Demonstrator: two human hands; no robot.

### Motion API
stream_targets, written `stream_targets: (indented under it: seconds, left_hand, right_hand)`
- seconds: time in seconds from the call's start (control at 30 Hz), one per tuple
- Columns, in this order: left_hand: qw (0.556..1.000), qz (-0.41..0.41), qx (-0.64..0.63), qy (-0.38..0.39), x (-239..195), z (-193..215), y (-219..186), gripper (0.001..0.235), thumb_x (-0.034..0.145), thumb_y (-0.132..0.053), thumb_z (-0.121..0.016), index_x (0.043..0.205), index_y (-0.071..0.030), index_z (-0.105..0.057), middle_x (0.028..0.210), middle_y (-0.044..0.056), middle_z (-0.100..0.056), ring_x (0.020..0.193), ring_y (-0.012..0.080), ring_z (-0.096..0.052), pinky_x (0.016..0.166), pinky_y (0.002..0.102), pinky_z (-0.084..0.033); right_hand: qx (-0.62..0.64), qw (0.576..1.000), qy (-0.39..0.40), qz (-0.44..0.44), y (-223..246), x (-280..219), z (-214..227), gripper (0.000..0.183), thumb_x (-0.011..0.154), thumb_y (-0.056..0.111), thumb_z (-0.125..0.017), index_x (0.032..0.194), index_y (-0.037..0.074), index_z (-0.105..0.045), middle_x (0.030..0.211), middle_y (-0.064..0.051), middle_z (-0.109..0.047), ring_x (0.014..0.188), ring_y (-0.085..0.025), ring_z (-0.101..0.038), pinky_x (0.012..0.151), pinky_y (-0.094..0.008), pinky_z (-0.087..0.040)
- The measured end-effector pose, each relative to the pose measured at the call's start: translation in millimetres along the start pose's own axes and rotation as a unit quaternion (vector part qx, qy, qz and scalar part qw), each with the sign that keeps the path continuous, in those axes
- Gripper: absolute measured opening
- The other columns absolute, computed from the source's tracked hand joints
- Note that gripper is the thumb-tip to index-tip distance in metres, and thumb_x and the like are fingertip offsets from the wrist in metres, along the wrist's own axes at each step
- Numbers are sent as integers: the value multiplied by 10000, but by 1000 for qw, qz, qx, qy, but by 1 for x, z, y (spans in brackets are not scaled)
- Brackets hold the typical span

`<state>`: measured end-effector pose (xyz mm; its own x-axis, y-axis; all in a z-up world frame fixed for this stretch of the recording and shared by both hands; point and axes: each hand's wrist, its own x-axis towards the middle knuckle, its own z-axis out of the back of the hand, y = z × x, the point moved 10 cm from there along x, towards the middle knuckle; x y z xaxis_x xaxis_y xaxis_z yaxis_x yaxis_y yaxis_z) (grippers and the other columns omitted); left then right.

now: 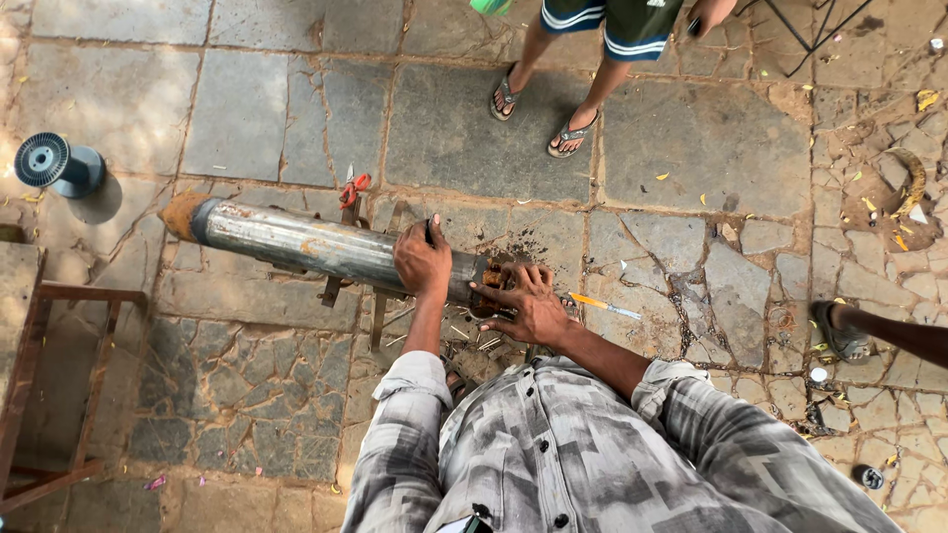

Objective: The person uses a hammer and a chisel to chip away rust and debris from the end of a metal pipe mounted on a stand. They repeatedly strike the chisel and clear the loosened material by hand.

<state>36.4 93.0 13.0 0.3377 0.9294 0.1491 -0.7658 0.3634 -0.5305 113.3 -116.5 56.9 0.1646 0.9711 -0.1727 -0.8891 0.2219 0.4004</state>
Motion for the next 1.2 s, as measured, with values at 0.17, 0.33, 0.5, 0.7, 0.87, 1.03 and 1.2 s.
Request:
stream_targets:
  seconds: [0.17, 0.33, 0.5, 0.7, 0.87, 1.03, 1.2]
  left_hand:
    - [1000, 6, -12, -12, -4, 0, 2, 333, 1019, -342, -616, 1029, -32, -739, 1051, 147, -771, 943, 300, -741, 923, 426, -578]
    - [1000, -10, -6, -28, -2, 1, -4, 355, 1018, -365, -624, 975, -35, -745, 1016, 146, -774, 949, 306, -741, 925, 432, -576]
    - [1000, -6, -21, -18, -4, -5, 2, 349, 1032, -349, -606, 977, -31, -740, 1017, 144, -771, 945, 303, -743, 919, 433, -579]
    - [999, -10, -38, -14, -4, 2, -2, 348, 1026, -349, -589, 967, -41, -740, 989, 130, -773, 912, 277, -739, 921, 430, -570]
    - [1000, 4, -29, -8, -4, 15, -11, 371, 1026, -380, -613, 932, -47, -748, 917, 119, -773, 881, 268, -730, 926, 443, -553]
    - [999, 15, -17, 26, -6, 11, -8, 368, 1057, -358, -594, 959, -40, -750, 972, 147, -769, 923, 297, -730, 900, 442, -571]
    - [999, -29, -25, -24, -10, 7, 0, 369, 1027, -355, -592, 1053, -21, -746, 1099, 186, -763, 1016, 336, -737, 971, 444, -564]
  right_hand:
    - [-65, 995, -47, 54, 14, -13, -3, 731, 878, 751, -572, 1532, 451, -450, 1350, -111, -514, 1281, -281, -414, 1076, -558, -258]
    - [-105, 978, -148, 104, 26, -26, 4, 726, 899, 732, -562, 1540, 408, -454, 1287, -122, -545, 1238, -282, -470, 1066, -532, -292]
    - [-164, 969, -144, 111, 28, -32, -19, 668, 945, 670, -546, 1541, 380, -466, 1237, -80, -562, 1159, -244, -514, 981, -496, -337]
    - [-189, 963, -142, 128, 25, -34, -48, 629, 1010, 625, -514, 1561, 326, -468, 1199, -69, -555, 1152, -242, -502, 962, -478, -362]
    - [-216, 949, -169, 158, 31, -38, -54, 583, 1023, 591, -488, 1538, 317, -489, 1263, -67, -558, 1205, -252, -478, 1004, -482, -348]
    - [-50, 985, -116, 121, 16, -33, -21, 704, 888, 660, -631, 1504, 339, -515, 1366, -183, -497, 1263, -357, -412, 1025, -603, -294]
    - [170, 983, -41, -58, -19, -8, -2, 829, 757, 716, -708, 1494, 388, -517, 1379, -199, -429, 1301, -363, -350, 1114, -578, -324]
